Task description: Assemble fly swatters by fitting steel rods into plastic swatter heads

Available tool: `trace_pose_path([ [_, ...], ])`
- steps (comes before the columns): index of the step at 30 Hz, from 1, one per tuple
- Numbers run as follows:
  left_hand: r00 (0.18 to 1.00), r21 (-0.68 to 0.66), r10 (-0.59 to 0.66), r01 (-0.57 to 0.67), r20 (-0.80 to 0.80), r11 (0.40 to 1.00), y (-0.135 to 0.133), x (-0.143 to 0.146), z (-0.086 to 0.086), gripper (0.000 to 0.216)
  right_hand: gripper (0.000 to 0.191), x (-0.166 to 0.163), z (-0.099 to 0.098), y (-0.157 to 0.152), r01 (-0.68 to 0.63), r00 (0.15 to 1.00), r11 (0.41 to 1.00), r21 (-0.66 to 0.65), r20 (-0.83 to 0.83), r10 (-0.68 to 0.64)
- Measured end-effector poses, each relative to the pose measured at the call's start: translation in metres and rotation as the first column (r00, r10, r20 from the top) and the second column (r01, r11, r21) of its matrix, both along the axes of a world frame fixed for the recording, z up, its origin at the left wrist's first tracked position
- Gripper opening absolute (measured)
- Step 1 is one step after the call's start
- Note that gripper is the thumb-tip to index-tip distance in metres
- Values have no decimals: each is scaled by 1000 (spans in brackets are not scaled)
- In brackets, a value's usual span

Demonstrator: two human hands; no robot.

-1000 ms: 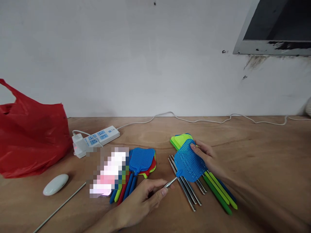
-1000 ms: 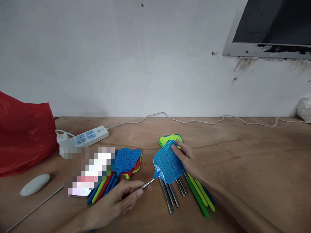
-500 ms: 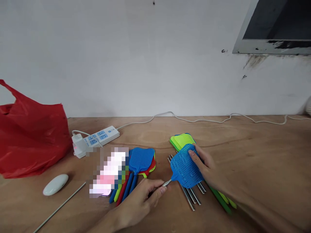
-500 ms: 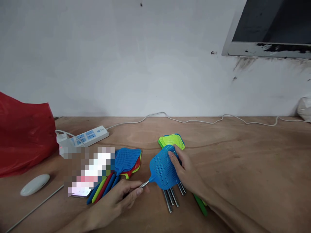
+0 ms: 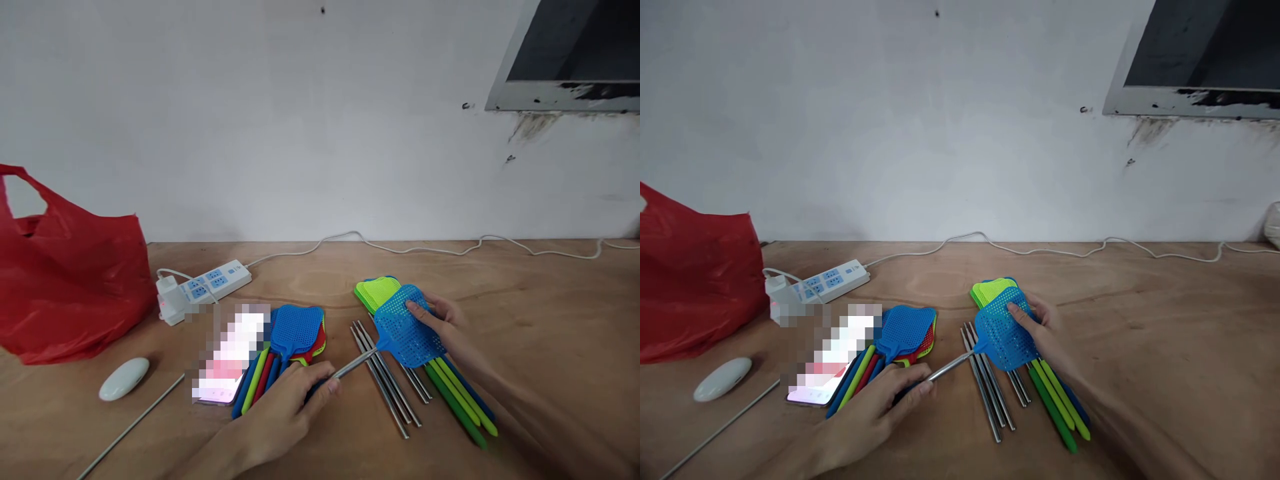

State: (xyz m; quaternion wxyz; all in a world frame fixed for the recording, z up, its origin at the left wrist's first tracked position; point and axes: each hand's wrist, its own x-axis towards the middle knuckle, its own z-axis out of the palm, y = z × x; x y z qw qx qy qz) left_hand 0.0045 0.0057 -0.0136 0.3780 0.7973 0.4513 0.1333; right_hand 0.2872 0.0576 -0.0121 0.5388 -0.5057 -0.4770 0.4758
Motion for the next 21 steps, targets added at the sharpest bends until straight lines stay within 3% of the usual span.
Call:
trace_pose_path([
  [4,1000,2,-26,26,-6,1000,3,-5,2,35,43,-6,-4,-7,66,998,997,29,20,-67],
  [10,999,-17,-30,31,19,999,5,0,3,40,26,4,9,-14,149,982,961,-233,-81,-172],
  [14,1000,-13,9,-8,15,1000,4,-8,2,36,14,22,16,-11,162,980,946,-280,-64,-187],
  [17,1000,-5,3,-3,4,1000,2,-20,-2,39,25,27,19,-13,70,986,964,-256,-131,-107],
  [21,997,-53,26,-22,78,998,-6,-24,-9,43,55,11,18,-27,-199,929,969,-144,-343,139],
])
